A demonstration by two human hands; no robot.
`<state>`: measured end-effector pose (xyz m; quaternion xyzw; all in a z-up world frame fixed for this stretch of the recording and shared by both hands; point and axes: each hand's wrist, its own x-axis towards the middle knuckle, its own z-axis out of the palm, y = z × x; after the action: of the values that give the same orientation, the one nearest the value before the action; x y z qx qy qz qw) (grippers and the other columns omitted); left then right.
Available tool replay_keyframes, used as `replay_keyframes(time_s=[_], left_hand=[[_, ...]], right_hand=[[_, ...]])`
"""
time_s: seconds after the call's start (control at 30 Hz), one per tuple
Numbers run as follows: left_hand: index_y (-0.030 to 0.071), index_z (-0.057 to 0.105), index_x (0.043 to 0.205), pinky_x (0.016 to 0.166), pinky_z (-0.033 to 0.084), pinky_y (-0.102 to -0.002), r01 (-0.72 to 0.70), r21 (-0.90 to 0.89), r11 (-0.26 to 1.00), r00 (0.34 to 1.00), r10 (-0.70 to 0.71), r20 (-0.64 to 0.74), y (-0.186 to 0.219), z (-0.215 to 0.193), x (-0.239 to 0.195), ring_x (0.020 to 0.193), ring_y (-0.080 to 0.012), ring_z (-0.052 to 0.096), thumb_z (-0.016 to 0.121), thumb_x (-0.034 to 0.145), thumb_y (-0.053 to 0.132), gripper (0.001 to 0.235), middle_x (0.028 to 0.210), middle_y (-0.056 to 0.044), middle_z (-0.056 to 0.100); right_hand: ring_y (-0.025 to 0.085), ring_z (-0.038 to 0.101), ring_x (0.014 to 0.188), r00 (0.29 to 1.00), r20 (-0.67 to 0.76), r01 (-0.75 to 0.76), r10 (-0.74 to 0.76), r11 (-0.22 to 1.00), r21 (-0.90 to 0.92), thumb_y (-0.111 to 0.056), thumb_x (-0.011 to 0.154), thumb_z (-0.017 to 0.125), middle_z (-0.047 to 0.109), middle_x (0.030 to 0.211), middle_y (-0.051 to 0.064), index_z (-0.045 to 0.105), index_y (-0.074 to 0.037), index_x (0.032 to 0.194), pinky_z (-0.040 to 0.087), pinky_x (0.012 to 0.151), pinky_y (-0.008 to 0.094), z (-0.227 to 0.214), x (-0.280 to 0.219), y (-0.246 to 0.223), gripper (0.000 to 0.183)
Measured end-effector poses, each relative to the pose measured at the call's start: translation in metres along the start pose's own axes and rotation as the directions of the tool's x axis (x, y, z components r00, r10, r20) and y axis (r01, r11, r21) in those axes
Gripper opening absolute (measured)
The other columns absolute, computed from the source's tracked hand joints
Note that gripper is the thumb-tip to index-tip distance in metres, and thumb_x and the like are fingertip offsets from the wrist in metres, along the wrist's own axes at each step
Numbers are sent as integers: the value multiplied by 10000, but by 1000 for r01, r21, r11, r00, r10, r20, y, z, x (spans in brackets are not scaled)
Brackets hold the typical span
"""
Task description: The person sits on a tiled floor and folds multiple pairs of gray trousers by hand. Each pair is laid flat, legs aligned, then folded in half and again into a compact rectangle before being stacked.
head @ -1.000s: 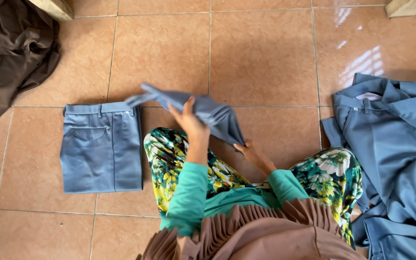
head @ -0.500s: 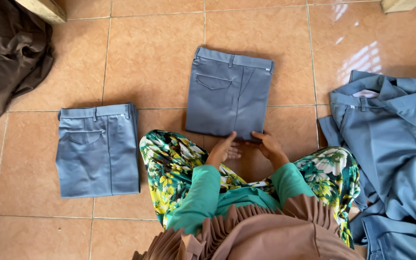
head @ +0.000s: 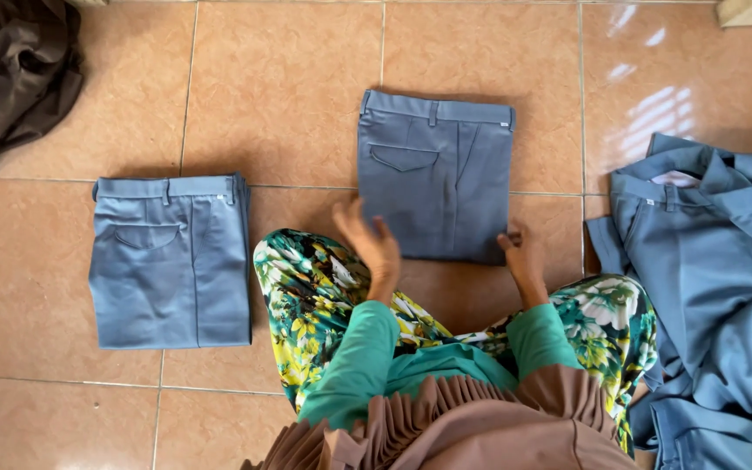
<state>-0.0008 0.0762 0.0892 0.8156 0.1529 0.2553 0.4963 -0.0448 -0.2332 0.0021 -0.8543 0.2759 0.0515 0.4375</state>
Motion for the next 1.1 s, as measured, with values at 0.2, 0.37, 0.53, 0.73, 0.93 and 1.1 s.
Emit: replay_keyframes(time_s=[0.2,0.37,0.53,0.73,0.93,1.1], left_hand=[[249,295,1606,1275,136,-580,-495,261,829,695,198,691,-3,88,-49,1585,-373,125,459,1074,330,562,1715,-125,153],[306,323,1603,1254,195,-563,-658,387,646,669,266,694,-41,85,-16,1534,-337,271,410,1048,532,606,1649,-100,317],[310,430,1547,1191,243,-646,-518,582,627,846,273,458,-70,79,29,1501,-315,366,431,1037,537,558,1633,-91,387],[204,388,1591,1146,179,-752,-336,747,574,938,280,207,-53,101,66,1501,-479,296,399,1016,594,695,1626,-224,353],[363,338,1584,1218,188,-703,-630,516,580,770,379,513,-47,165,73,1566,-372,250,331,1024,628,620,1677,-78,314],[444,335,1571,1221,226,-669,-605,533,592,778,297,553,-61,156,107,1546,-327,298,257,1058,602,543,1662,3,339]], right_hand=[[415,348,1479,881,-145,327,-450,802,-500,-421,1096,481,398,1609,189,416,-184,1591,411,1085,659,33,-12,-112,553],[370,179,1559,868,-33,386,-495,715,-582,-490,1113,334,260,1692,132,301,-231,1646,192,1180,686,64,7,-111,594],[315,142,1579,885,-12,361,-466,701,-615,-585,1098,245,251,1701,99,283,-253,1651,135,1185,679,71,15,-96,646],[360,138,1569,874,-91,341,-477,736,-585,-603,1093,291,239,1705,122,337,-266,1632,62,1170,709,74,31,-120,637],[367,106,1563,835,-86,412,-544,720,-558,-554,1106,351,194,1711,109,351,-271,1633,36,1150,732,92,96,-162,598],[336,82,1571,846,-38,415,-532,701,-580,-556,1116,291,165,1719,63,349,-304,1629,37,1155,739,92,107,-161,574]])
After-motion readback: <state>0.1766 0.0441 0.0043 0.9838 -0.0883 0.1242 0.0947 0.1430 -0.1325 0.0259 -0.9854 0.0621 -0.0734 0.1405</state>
